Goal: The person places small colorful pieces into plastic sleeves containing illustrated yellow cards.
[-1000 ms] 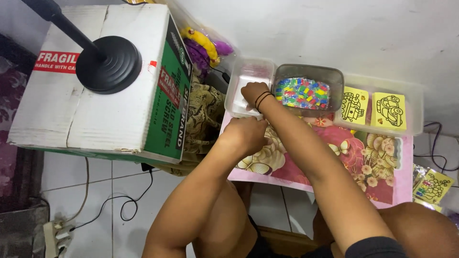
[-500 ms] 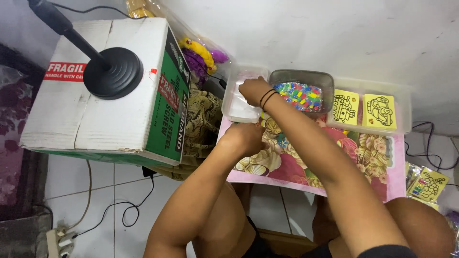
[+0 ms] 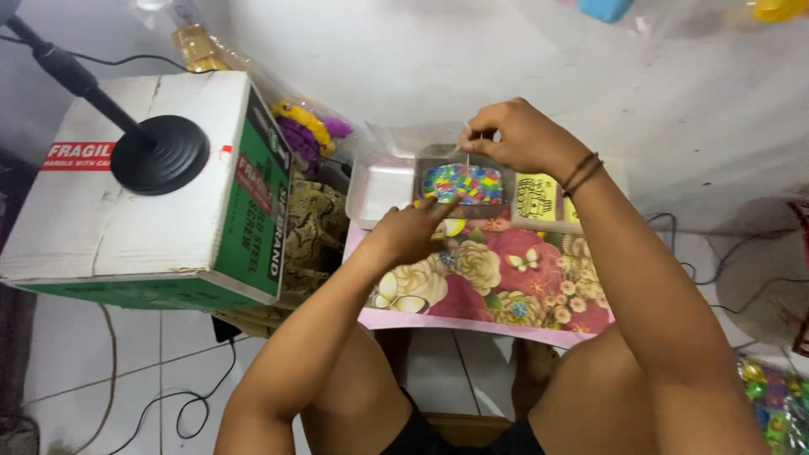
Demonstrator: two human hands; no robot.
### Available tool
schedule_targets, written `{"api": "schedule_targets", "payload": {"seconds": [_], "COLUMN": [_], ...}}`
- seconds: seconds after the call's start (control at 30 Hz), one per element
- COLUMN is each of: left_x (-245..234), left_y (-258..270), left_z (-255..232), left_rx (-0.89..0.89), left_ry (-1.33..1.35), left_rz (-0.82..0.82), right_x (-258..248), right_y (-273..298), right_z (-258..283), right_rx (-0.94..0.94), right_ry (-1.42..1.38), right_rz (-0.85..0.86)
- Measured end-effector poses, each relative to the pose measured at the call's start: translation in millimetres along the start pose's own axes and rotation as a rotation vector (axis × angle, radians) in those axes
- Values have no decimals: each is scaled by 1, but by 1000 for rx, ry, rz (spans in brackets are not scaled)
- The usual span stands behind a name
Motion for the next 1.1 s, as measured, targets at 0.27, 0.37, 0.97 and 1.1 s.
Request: {"api": "schedule_targets", "payload": {"seconds": [0.27,0.37,0.97,1.1], "left_x": [-40,-43,-36,-53], "left_y": [-19,-24,-21,-13], "left_z": [-18,-7,-32,-50], "left_rx": [320,319,268,348], "left_ry": [1216,1357,1173,1134], "left_rz": [-499,-769,-767,-703], "right_x": [19,34,28,35], "right_y": [59,68,98,96], "right_z": [-75,-103,-88,-88], "right_rx": [211,225,-31,-22], "right_ry": [-497,-591,-682,-694], "right_rz": [-5,-11,-122,-146]}}
Point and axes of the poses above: each hand's wrist, its own y-axis away from the middle knuckle, its own x-axis out of the palm, z = x × y, the point moved 8 cm from there along -y, towards the middle knuckle, and after that the axes turned 9 degrees about x, right-handed, at the moved point
